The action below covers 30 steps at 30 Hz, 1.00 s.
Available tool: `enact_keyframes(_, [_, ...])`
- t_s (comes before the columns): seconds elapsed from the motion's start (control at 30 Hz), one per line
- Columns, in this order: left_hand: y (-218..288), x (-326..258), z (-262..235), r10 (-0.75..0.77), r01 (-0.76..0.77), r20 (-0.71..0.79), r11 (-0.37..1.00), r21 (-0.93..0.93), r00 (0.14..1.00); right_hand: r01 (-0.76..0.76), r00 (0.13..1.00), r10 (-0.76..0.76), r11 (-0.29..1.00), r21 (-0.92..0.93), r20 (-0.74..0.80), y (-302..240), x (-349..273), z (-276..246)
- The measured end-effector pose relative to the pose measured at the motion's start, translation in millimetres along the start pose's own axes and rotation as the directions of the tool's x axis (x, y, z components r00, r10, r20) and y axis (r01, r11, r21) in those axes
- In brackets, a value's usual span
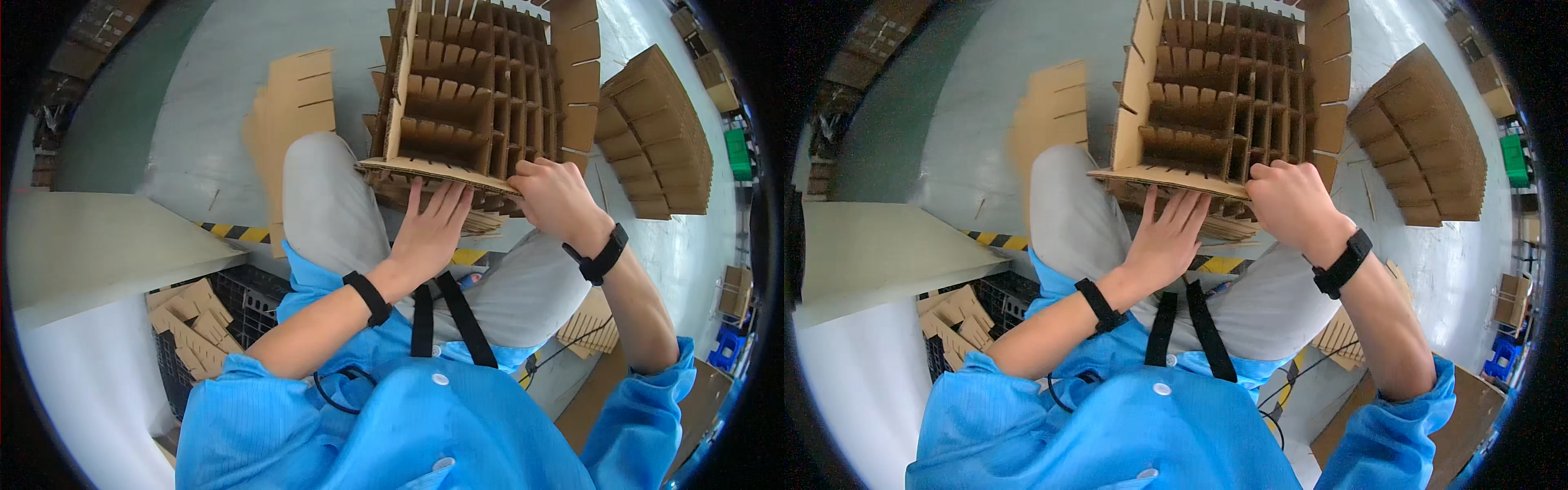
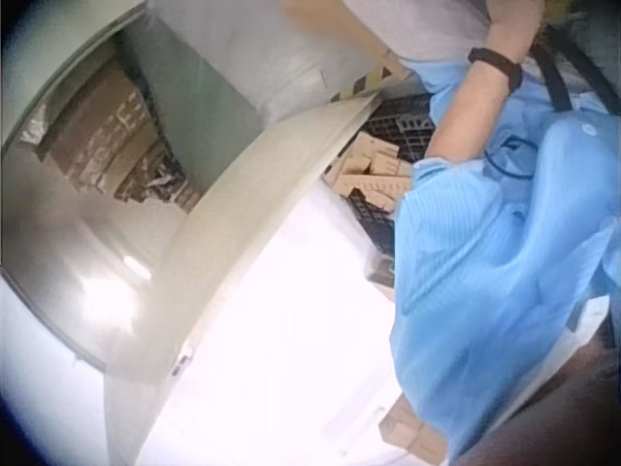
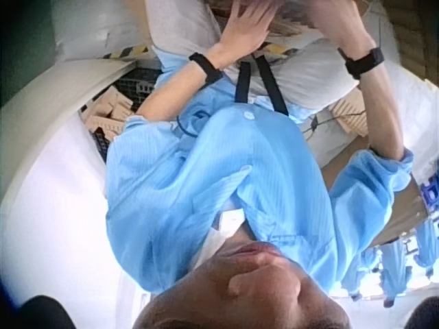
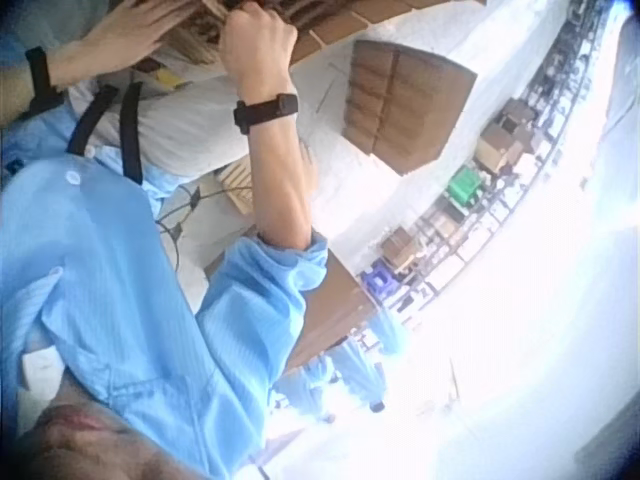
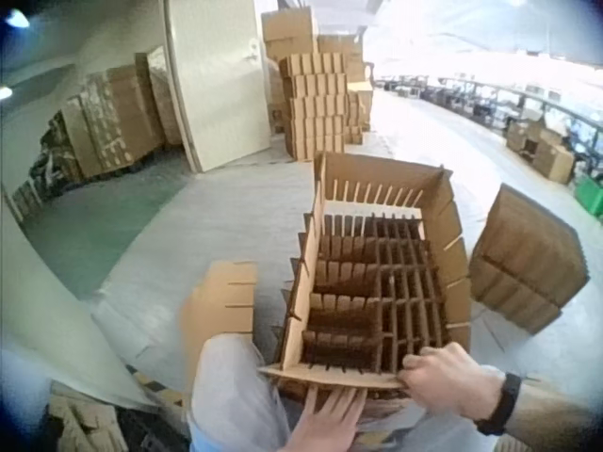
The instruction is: Assembling cardboard slot-in partitions for shipping boxes.
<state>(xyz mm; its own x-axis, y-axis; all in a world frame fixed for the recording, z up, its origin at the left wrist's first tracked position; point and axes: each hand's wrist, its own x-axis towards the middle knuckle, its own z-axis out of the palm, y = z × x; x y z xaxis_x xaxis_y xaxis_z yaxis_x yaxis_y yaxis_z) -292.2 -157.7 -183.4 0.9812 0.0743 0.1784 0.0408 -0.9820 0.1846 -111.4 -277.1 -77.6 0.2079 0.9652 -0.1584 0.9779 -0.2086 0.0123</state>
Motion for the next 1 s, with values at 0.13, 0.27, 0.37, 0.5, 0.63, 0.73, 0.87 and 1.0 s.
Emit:
enact_keyframes(0.13, [-2.9,-1.8,1.2,0.007,-0.007,0.04,1.0,-0.012,0.999,0.109,0.99,-0.104,0.993,-0.054,0.097,3.8,7.7,-14.4])
enact_keyframes(0.27, [1.2,-6.4,1.8,-0.004,0.005,0.011,0.997,-0.076,1.0,0.163,0.976,-0.152,0.985,-0.06,0.154,2.9,7.8,-23.1])
enact_keyframes(0.37, [5.1,-6.7,-1.8,-0.022,0.022,-0.002,0.982,-0.188,1.0,0.128,0.988,-0.124,0.991,-0.033,0.094,3.6,4.1,-10.5])
enact_keyframes(0.5, [24.9,10.8,-5.4,-0.138,0.146,0.053,0.969,-0.202,0.989,0.042,0.973,-0.015,0.993,-0.113,0.229,-16.8,19.6,-17.2])
enact_keyframes(0.63, [25.9,20.2,4.1,-0.158,0.138,-0.055,0.954,-0.267,0.986,0.028,0.978,0.005,0.987,-0.156,0.211,-18.5,31.0,-13.4])
enact_keyframes(0.73, [23.4,18.8,6.0,-0.075,0.06,-0.047,0.964,-0.26,0.996,0.126,0.964,-0.075,0.973,-0.191,0.257,-13.5,30.6,-15.0])
enact_keyframes(0.87, [17.9,18.0,24.2,-0.077,0.065,-0.051,0.976,-0.21,0.996,0.273,0.905,-0.174,0.937,-0.217,0.388,-11.1,44.0,-22.3])
enact_keyframes(1.0, [20.4,16.2,34.0,-0.08,0.062,-0.071,0.971,-0.231,0.994,0.364,0.876,-0.283,0.919,-0.15,0.389,-7.0,45.1,-32.1])
